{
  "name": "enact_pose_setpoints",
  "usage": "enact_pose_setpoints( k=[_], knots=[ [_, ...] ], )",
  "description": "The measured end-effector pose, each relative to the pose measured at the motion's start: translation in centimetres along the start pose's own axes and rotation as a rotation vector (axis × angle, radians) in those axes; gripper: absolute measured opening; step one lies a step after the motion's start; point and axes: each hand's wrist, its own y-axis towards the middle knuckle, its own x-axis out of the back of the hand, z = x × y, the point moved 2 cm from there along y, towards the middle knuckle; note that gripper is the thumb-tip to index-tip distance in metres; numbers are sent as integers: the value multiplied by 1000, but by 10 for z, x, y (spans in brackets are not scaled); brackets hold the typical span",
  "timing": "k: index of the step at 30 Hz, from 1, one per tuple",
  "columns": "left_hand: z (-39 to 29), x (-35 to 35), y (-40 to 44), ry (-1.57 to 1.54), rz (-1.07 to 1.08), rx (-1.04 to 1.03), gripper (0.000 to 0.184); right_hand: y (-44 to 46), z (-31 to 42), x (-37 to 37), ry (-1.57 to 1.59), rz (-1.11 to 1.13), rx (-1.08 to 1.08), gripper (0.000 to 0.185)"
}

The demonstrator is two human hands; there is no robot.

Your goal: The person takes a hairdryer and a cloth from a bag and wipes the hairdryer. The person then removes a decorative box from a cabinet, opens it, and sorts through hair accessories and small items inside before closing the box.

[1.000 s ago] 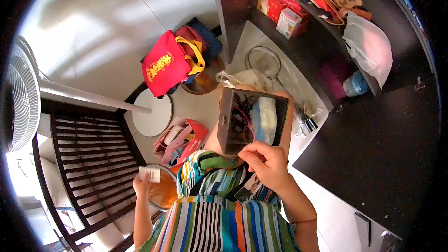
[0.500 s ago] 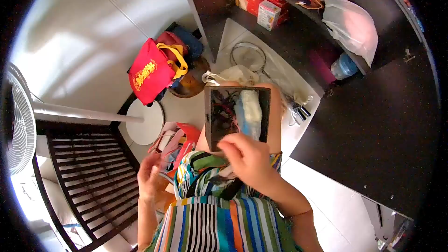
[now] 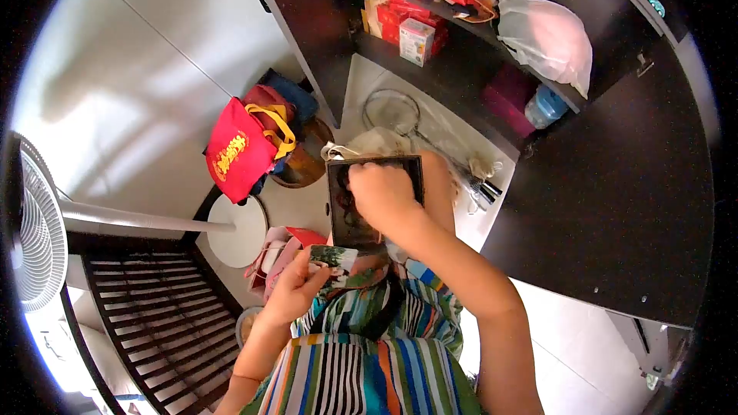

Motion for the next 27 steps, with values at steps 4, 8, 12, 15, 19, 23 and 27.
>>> enact_pose_setpoints(
  k=[4, 8, 12, 15, 19, 23, 27],
  knots=[
    [-10, 4, 1, -198, -134, -55, 30, 15, 0, -22, -150, 172, 18, 11],
    [-20, 15, -1, -452, -221, -90, 40, 1, -4, 1, 200, -132, -41, 13],
    [-14, 21, 3, -478, -186, -131, 41, -24, -27, 8, 724, -294, -252, 10],
    [-22, 18, 11, -541, -255, -144, 35, -36, -42, 15, 1151, -245, -443, 12],
    [-17, 19, 20, -342, -266, -180, 36, -48, -49, 25, 1326, -343, -461, 12],
    [-13, 19, 26, -182, -331, -198, 35, -49, -56, 28, 1560, -409, -416, 13],
    [-21, 14, 34, -187, -343, -205, 30, -47, -48, 29, 1724, -352, -425, 11]
  ],
)
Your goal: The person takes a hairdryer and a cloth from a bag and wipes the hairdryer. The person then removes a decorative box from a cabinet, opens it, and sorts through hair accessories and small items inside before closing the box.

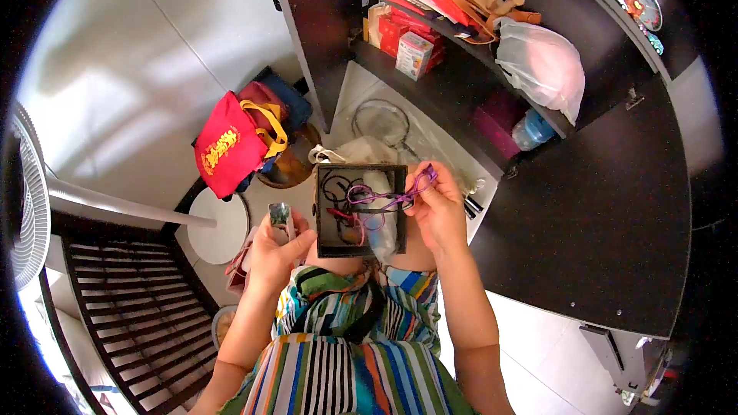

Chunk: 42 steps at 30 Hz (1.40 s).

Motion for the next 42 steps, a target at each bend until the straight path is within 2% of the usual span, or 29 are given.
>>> enact_pose_setpoints(
  k=[3, 7, 8, 11, 12, 14, 16, 21, 24, 27, 31, 34, 36, 39, 40, 42],
  knots=[
    [-14, -15, 8, 91, 59, -41, 25, 1, -1, -11, 35, 51, -42, 10],
    [-19, -28, 21, -60, 229, 133, 20, 6, -4, -25, -60, 128, -116, 11],
    [-16, -27, 25, 13, 275, 132, 15, 6, -3, -32, -88, 117, -125, 11],
    [-15, -25, 30, -204, 279, 173, 10, 12, -7, -36, -74, 146, -163, 16],
    [-11, -23, 30, -214, 198, 167, 8, 11, -9, -38, -15, 151, -204, 18],
    [-12, -24, 27, -190, 113, 80, 9, 8, -9, -45, 135, 201, -260, 23],
    [-16, -24, 24, -137, 61, -30, 10, 3, -18, -49, 107, 175, -235, 23],
    [-24, -26, 15, -11, -55, -172, 6, 1, -28, -45, -157, 223, -155, 20],
    [-24, -22, 13, -7, -61, -177, 6, 8, -25, -36, -238, 152, -171, 15],
    [-23, -18, 17, -44, -31, -175, 6, 8, -18, -38, 27, 89, -226, 12],
    [-20, -18, 17, -66, -62, -184, 5, 6, -14, -48, 93, 85, -244, 10],
    [-21, -17, 19, -78, -84, -183, 4, 8, -14, -43, 147, 196, -339, 7],
    [-20, -14, 20, -87, -98, -188, 3, 8, -13, -47, 72, 164, -321, 5],
    [-22, -12, 20, -68, -8, -242, 5, 12, -2, -51, -62, 98, -293, 7],
    [-23, -10, 20, 59, 56, -277, 5, 15, 1, -49, -110, 68, -286, 8],
    [-29, -5, 18, 309, 190, -344, 5, 26, 7, -47, -179, 174, -255, 7]
  ],
)
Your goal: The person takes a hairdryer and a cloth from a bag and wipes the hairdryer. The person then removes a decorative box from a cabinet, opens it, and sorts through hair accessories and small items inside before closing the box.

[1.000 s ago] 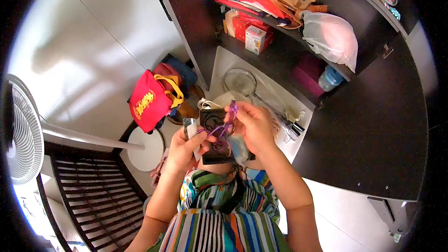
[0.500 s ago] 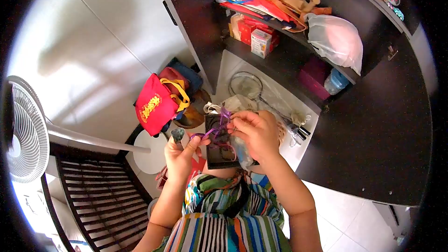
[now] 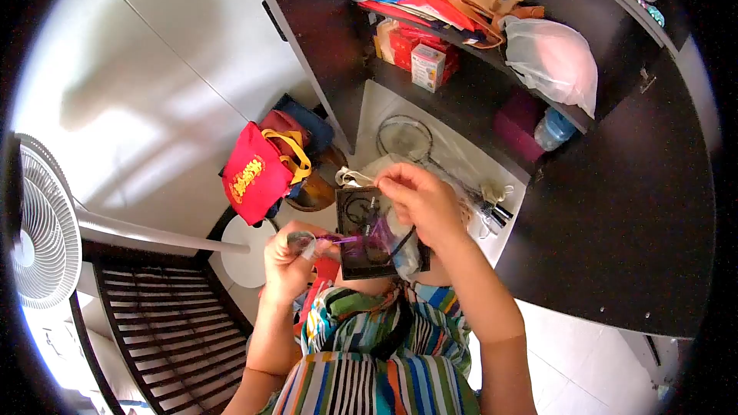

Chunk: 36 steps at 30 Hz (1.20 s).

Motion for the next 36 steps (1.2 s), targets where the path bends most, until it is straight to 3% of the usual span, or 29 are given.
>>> enact_pose_setpoints(
  k=[4, 7, 8, 11, 12, 14, 18, 21, 22, 23, 24, 26, 28, 33, 35, 36],
  knots=[
    [-32, 4, 4, 483, -5, -92, 16, -8, 22, -3, -98, 158, 77, 6],
    [-20, 10, 0, 371, -121, -8, 14, -24, 31, -4, 35, 383, 325, 7],
    [-20, 16, -2, 352, -153, 104, 15, -27, 32, -2, 103, 412, 398, 10],
    [-14, 36, -11, -5, -327, 250, 10, -31, 34, 9, 367, 199, 374, 9],
    [-14, 40, -15, -172, -355, 239, 8, -31, 33, 13, 399, 232, 414, 11],
    [-19, 52, -20, -175, -382, 303, 5, -30, 29, 20, 465, 301, 495, 17],
    [-10, 73, -32, -315, -441, 309, 4, -32, 28, 30, 609, 50, 482, 28],
    [-10, 67, -35, -309, -445, 378, 4, -33, 25, 22, 245, 431, 422, 36],
    [-6, 63, -34, -329, -434, 356, 5, -37, 24, 12, 166, 672, 307, 57],
    [-7, 57, -31, -377, -418, 351, 6, -40, 29, 2, -96, 743, 210, 72],
    [-7, 54, -28, -373, -394, 331, 7, -34, 26, -1, -182, 780, 213, 64],
    [-8, 51, -23, -359, -365, 308, 7, -21, 16, -1, -421, 584, 257, 46],
    [-11, 47, -18, -384, -326, 304, 8, -11, 10, -8, -822, 195, 355, 21],
    [-16, 39, -9, -382, -347, 292, 9, -14, -12, -39, -615, 592, 93, 34],
    [-16, 43, -11, -377, -443, 249, 8, -15, -21, -41, -605, 737, 244, 31],
    [-17, 51, -15, -373, -498, 225, 7, -18, -19, -42, -728, 839, 149, 23]
  ],
)
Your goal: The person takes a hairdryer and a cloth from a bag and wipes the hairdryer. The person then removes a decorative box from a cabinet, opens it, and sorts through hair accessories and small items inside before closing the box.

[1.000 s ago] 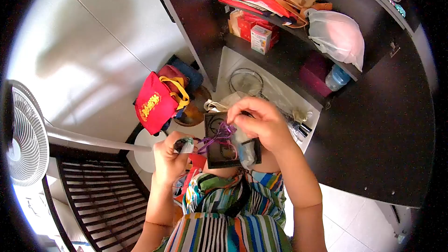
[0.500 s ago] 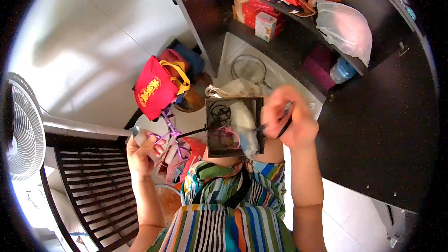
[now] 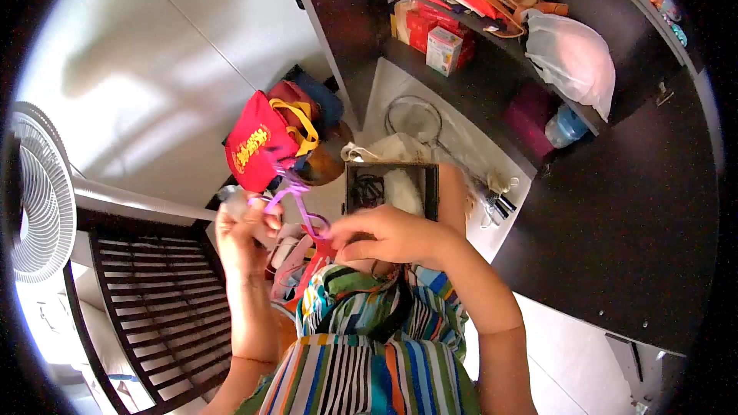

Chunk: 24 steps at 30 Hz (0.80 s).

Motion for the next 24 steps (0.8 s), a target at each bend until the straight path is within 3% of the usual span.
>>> enact_pose_setpoints(
  k=[3, 5, 7, 8, 9, 11, 15, 17, 19, 22, 24],
  knots=[
    [-12, 47, -9, -1, -135, -14, 9, -19, -34, 6, 118, -519, -201, 16],
    [-17, 87, -30, 147, -226, 46, 8, -39, -32, 35, -5, -836, -167, 11],
    [-8, 136, -56, 276, -254, 173, 6, -45, -22, 42, -169, -874, -163, 9],
    [-3, 155, -72, 327, -303, 253, 5, -45, -26, 41, -411, -794, -65, 8],
    [4, 175, -88, 376, -351, 332, 4, -42, -17, 33, -512, -675, -177, 7],
    [29, 226, -124, 450, -414, 460, 5, -30, -14, 16, -931, -567, -133, 14],
    [86, 299, -184, 746, -642, 669, 10, -5, -20, -1, -1230, -492, -217, 17],
    [120, 340, -204, 607, -547, 672, 7, -2, -40, -2, -1329, -427, -278, 15],
    [152, 372, -221, 596, -648, 752, 14, -5, -38, 4, -1136, -451, -239, 9],
    [231, 471, -254, 1000, -534, 565, 19, -13, -35, 21, -674, -608, -175, 8],
    [220, 447, -243, 1354, -437, 627, 31, -22, -33, 30, -307, -622, -308, 10]
  ],
)
